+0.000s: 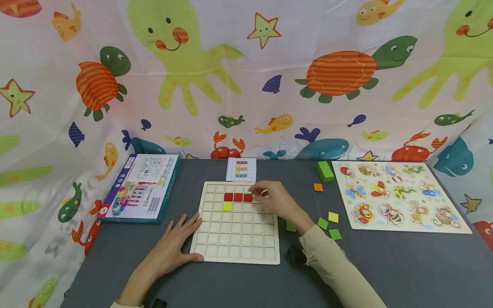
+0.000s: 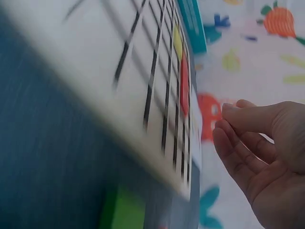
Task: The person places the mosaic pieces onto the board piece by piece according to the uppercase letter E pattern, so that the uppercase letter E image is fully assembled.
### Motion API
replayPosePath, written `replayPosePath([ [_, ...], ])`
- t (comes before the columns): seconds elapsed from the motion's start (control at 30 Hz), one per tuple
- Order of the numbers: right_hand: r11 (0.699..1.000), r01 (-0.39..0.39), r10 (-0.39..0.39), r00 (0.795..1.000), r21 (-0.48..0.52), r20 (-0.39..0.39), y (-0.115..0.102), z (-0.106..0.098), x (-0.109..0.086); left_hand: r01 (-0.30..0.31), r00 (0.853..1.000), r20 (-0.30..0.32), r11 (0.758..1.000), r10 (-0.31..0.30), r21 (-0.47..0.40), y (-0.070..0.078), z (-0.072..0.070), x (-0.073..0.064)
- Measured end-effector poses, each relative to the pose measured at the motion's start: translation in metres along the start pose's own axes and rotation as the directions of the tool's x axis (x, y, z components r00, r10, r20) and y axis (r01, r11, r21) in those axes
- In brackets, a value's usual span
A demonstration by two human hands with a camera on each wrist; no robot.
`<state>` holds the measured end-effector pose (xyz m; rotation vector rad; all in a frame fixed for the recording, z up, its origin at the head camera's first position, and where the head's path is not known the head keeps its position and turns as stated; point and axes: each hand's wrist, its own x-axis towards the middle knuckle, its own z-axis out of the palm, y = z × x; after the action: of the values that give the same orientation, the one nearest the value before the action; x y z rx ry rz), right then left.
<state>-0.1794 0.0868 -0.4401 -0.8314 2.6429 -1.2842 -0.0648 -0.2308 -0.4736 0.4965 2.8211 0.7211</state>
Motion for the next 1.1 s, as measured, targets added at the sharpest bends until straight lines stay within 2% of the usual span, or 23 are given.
replayPosePath([
  [0.3, 0.983, -0.113, 0.099, 0.99, -0.146, -0.098, 0.051, -0.063, -0.035, 0.012, 1.0, 0.016, 1.0, -0.012, 0.007, -0.002, 0.001, 0.001],
  [0.53, 0.954, -0.148, 0.117, 0.984, -0.261, -0.13, 0.08, -0.1, -0.057, 0.009, 1.0, 0.018, 1.0, -0.009, 0.004, -0.003, 0.001, 0.002],
  [0.77, 0.923, -0.149, 0.112, 0.986, -0.355, -0.121, 0.09, -0.105, -0.061, -0.001, 1.0, 0.006, 1.0, 0.001, 0.0, -0.002, 0.001, 0.001],
  [1.1, 0.907, -0.14, 0.115, 0.99, -0.398, -0.086, 0.092, -0.108, -0.063, 0.009, 1.0, 0.014, 1.0, -0.009, -0.002, -0.002, 0.001, 0.002],
])
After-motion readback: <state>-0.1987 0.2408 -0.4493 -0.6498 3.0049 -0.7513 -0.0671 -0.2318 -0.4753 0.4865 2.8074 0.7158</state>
